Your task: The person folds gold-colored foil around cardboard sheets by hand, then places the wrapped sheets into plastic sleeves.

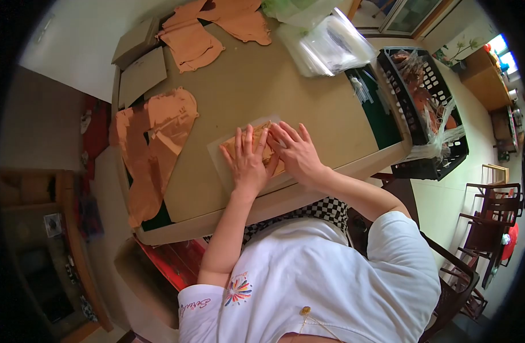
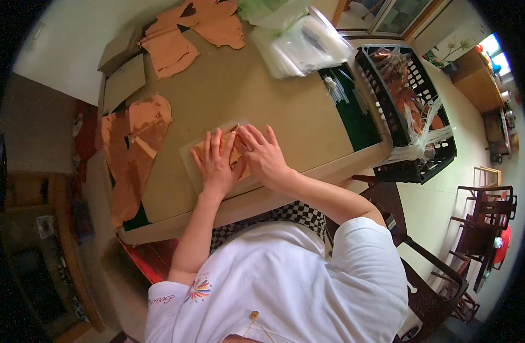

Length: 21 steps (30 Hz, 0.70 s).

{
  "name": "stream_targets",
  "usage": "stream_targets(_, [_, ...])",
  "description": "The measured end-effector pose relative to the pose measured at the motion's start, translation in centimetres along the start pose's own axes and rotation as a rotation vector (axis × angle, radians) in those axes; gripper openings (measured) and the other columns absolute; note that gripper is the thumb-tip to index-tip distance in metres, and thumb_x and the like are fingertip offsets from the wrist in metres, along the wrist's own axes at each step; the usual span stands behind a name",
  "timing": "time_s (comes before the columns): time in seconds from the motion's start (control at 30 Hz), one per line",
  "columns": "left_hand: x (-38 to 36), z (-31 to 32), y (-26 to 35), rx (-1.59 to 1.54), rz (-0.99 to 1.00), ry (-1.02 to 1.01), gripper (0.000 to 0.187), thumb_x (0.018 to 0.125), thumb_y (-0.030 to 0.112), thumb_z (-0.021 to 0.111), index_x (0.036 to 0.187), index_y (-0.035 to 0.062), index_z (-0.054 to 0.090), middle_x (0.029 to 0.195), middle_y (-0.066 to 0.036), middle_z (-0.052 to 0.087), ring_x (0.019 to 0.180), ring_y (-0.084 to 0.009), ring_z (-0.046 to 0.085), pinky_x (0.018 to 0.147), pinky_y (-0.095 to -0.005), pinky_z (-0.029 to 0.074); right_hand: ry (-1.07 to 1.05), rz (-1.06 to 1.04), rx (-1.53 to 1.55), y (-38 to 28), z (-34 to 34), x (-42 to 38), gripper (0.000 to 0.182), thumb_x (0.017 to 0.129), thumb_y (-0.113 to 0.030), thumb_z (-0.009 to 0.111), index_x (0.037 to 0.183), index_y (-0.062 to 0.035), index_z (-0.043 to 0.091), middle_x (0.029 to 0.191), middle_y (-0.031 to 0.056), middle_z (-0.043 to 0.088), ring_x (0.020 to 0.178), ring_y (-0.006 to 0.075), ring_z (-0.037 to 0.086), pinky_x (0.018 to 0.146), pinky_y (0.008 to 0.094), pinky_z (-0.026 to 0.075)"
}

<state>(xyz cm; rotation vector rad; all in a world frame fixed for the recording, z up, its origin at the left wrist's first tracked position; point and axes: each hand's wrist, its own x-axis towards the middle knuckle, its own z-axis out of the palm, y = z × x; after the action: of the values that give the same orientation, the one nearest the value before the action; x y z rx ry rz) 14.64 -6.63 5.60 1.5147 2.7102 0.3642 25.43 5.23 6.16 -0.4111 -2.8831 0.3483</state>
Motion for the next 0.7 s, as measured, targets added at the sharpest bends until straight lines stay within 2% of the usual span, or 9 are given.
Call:
stream_targets(0.23, [-0.1, 0.5, -0.1, -0.013, 0.003, 0.038, 0.062, 0.086, 0.051, 0.054, 0.142, 0.0278, 0.04, 0.152, -0.007, 0.026, 0.143, -0.0298, 0.017, 0.106, -0.0698, 0.008, 0.067, 0.064, -0.009, -0.5, 0.9, -0.6, 0.055, 0.082, -0.014, 0.057, 0.136, -0.0133, 0.048, 0.145, 0.0103, 0.038, 0.138, 0.0267, 0.03, 0.11, 0.0559, 0.021])
stream_targets(0.3, [-0.1, 0.7, -0.3, 0.002, 0.013, 0.041, 0.066, 0.085, 0.052, 0.056, 0.143, 0.0282, 0.037, 0.152, -0.008, 0.025, 0.142, -0.0313, 0.019, 0.106, -0.0696, 0.009, 0.113, 0.1, 0.015, -0.2, 1.5, -0.6, 0.055, 0.082, -0.015, 0.058, 0.137, -0.0137, 0.047, 0.145, 0.0108, 0.038, 0.138, 0.0274, 0.029, 0.11, 0.0567, 0.021])
stream_targets(0.5, [0.0, 0.6, -0.2, -0.013, 0.01, 0.04, 0.063, 0.086, 0.049, 0.055, 0.143, 0.0279, 0.038, 0.152, -0.008, 0.025, 0.142, -0.0306, 0.018, 0.106, -0.0694, 0.008, 0.157, 0.079, 0.04, -0.2, 0.4, -0.3, 0.054, 0.083, -0.017, 0.059, 0.135, -0.0109, 0.048, 0.147, 0.0112, 0.034, 0.138, 0.0284, 0.029, 0.107, 0.0605, 0.022])
stream_targets(0.6, [-0.1, 0.5, -0.1, -0.024, 0.0, 0.028, 0.062, 0.086, 0.048, 0.055, 0.143, 0.0278, 0.039, 0.153, -0.007, 0.024, 0.143, -0.0299, 0.017, 0.106, -0.0695, 0.008, 0.062, 0.085, 0.014, -0.1, 0.2, 0.0, 0.05, 0.085, -0.017, 0.058, 0.134, -0.0096, 0.049, 0.148, 0.0107, 0.033, 0.138, 0.0283, 0.03, 0.106, 0.0609, 0.024])
stream_targets(0.7, [-0.1, 0.6, -0.2, -0.018, 0.006, 0.024, 0.062, 0.086, 0.048, 0.056, 0.142, 0.0278, 0.04, 0.153, -0.007, 0.024, 0.143, -0.03, 0.017, 0.106, -0.0696, 0.008, 0.07, 0.102, -0.039, 0.1, 0.9, 1.2, 0.048, 0.087, -0.017, 0.056, 0.134, -0.0098, 0.049, 0.147, 0.0103, 0.035, 0.137, 0.0284, 0.031, 0.105, 0.0606, 0.025])
